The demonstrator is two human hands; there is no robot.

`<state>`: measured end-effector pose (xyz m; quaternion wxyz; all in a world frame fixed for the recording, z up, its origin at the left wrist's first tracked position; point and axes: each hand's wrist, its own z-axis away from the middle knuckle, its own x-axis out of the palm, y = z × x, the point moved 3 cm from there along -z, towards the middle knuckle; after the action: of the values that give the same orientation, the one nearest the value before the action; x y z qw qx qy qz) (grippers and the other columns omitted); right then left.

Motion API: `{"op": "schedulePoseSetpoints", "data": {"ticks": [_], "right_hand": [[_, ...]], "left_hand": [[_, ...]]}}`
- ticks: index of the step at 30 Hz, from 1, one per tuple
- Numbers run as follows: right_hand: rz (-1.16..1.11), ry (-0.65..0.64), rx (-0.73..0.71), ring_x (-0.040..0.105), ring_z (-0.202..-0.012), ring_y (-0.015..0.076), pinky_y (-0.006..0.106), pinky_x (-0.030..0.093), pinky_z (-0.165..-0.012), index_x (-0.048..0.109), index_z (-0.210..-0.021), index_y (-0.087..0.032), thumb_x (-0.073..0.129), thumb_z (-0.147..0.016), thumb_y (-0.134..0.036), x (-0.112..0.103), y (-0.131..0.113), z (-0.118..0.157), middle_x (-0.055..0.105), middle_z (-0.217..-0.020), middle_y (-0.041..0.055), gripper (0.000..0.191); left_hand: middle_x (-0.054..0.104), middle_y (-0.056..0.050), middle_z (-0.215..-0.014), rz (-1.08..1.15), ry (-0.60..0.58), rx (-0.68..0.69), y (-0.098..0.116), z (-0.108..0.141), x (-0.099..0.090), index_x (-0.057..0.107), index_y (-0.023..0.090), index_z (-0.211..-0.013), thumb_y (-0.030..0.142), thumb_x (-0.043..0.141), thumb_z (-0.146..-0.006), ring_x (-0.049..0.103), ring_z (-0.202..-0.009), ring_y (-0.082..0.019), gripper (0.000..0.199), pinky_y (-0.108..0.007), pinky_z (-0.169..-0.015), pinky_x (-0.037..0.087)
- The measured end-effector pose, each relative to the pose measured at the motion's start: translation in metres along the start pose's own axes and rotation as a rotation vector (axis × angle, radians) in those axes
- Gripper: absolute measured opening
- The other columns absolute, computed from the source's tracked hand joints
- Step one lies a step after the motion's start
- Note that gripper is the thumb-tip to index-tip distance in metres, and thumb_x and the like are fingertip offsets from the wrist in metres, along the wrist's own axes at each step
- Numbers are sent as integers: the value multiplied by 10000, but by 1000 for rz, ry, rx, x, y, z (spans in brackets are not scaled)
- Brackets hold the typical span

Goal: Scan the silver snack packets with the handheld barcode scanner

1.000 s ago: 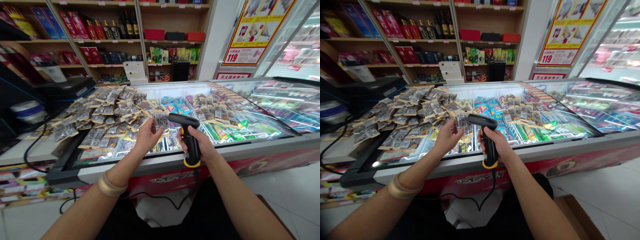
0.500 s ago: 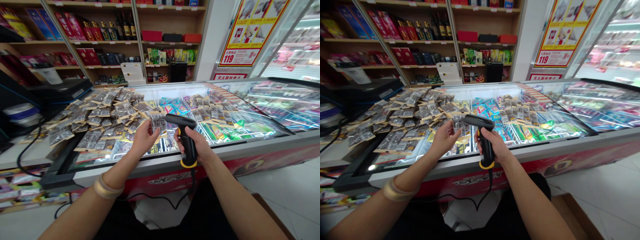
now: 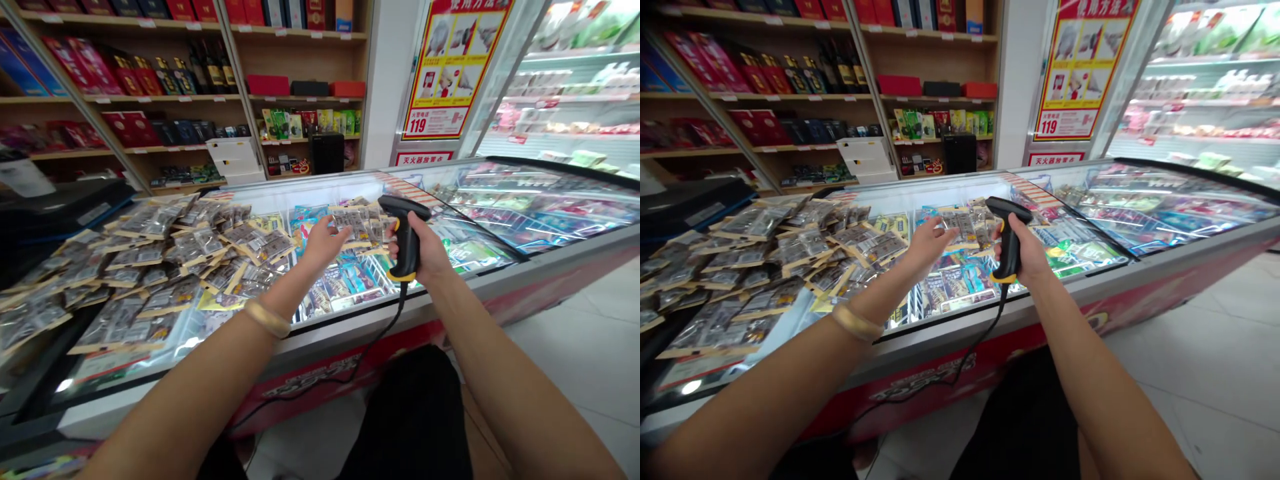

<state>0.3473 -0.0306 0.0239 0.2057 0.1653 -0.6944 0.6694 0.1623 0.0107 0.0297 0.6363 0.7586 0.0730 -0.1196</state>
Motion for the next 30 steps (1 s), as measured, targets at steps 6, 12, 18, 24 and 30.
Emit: {"op": "schedulePoseSetpoints", "data": {"ticks": [6,12,18,24,30], "right_hand": [[-28,147,90,509,-412,79,198,419,-376,594,-736,-165,651,-830,-548,-31,-2,-26,612,-609,7,399],[-30,159,82,501,-400,88,219,423,-385,583,-728,-171,633,-847,-540,-35,5,-36,607,-582,7,391],[-70,145,49,496,-427,68,192,397,-382,596,-743,-161,652,-831,-533,-34,-1,-32,621,-617,5,386],[-52,42,-35,498,-448,68,205,436,-402,602,-771,-175,696,-776,-591,-10,1,-13,607,-660,-7,426],[-41,-116,59,523,-448,73,211,447,-394,619,-768,-183,711,-770,-569,57,40,10,628,-699,-5,397]], "left_hand": [[253,-259,-1602,-416,-273,54,-10,-11,55,346,109,-1475,358,624,-839,212,-1506,-358,737,-504,-1181,281],[74,-286,-1632,-635,-289,73,-11,-14,77,201,24,-1532,302,508,-913,31,-1529,-339,746,-455,-1235,145],[184,-219,-1634,-645,-206,143,-5,-8,50,304,150,-1513,369,575,-886,96,-1531,-356,718,-526,-1213,200],[421,-152,-1502,-782,-6,327,-5,4,-38,513,193,-1377,289,527,-883,361,-1428,-311,503,-512,-1173,303],[583,-201,-1313,-973,129,264,-22,6,-113,561,94,-1293,276,513,-864,488,-1297,-332,469,-486,-1135,346]]}}
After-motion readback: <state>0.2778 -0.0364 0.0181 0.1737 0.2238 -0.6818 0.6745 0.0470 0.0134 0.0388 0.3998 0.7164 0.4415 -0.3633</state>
